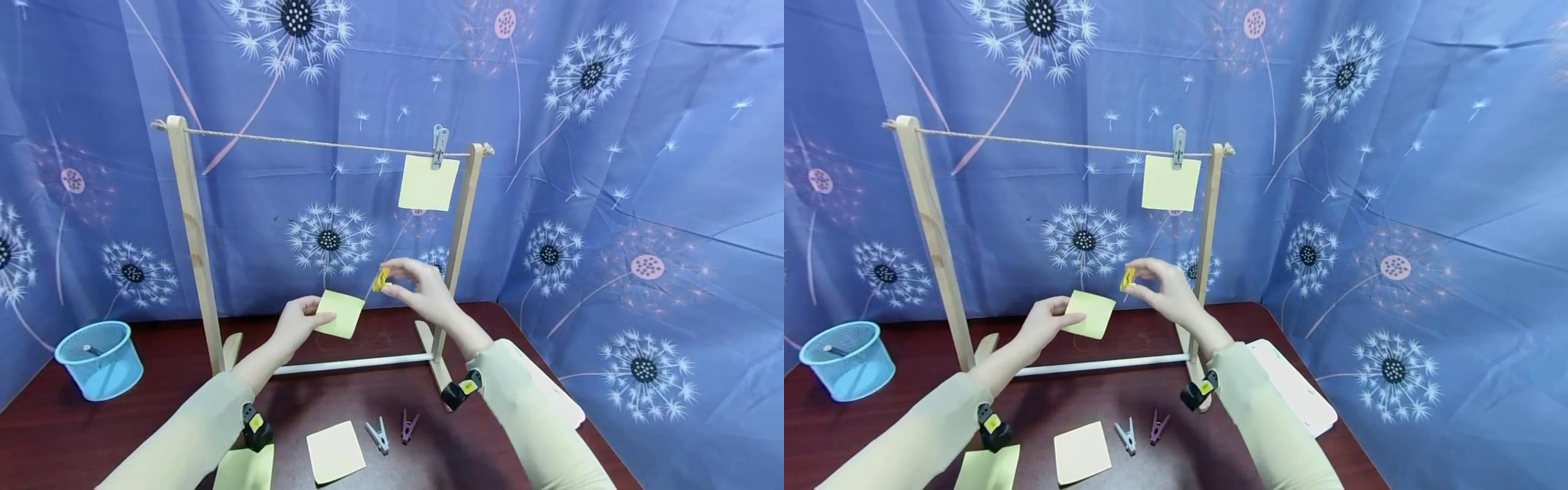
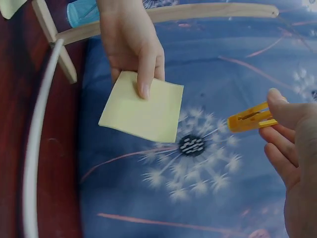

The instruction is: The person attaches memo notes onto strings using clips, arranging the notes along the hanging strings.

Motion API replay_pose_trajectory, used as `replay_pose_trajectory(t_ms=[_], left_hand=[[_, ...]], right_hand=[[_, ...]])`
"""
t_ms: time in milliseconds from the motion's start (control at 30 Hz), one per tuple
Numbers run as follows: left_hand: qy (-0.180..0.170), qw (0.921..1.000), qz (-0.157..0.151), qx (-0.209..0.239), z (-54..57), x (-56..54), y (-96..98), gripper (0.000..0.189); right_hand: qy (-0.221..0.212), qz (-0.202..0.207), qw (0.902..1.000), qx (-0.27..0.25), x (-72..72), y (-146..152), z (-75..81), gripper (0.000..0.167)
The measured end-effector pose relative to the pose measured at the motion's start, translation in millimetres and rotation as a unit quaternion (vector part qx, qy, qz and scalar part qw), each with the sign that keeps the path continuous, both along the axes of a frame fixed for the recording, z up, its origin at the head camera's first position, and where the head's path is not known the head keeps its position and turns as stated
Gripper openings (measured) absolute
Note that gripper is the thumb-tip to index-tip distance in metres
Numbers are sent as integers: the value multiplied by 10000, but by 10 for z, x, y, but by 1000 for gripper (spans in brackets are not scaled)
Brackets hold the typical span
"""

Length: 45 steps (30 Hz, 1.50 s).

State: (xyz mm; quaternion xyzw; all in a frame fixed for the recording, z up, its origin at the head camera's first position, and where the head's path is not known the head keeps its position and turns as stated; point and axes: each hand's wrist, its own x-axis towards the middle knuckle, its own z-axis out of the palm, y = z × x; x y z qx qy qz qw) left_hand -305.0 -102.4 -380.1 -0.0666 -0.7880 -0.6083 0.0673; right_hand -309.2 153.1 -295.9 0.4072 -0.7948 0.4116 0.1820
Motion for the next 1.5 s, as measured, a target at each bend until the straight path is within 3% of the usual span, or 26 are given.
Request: replay_pose_trajectory(t_ms=[400,700,833,1200,1500], left_hand=[[63,9984,-30,555,371,-78,12,37],[413,9963,9,753,819,-153,61,40],[568,9940,-108,923,1029,-158,95,42],[1170,9843,-222,1305,1543,-136,193,40],[1369,9777,-229,1579,1826,-143,313,36]], right_hand=[[1021,143,9945,-187,64,-239,765,36],[781,58,9949,-637,52,-266,1340,37],[1077,-3,9913,-759,61,-269,1548,35],[1518,-593,9807,-1079,39,-397,1928,32],[1254,-1311,9772,-1101,-9,-430,2169,24]])
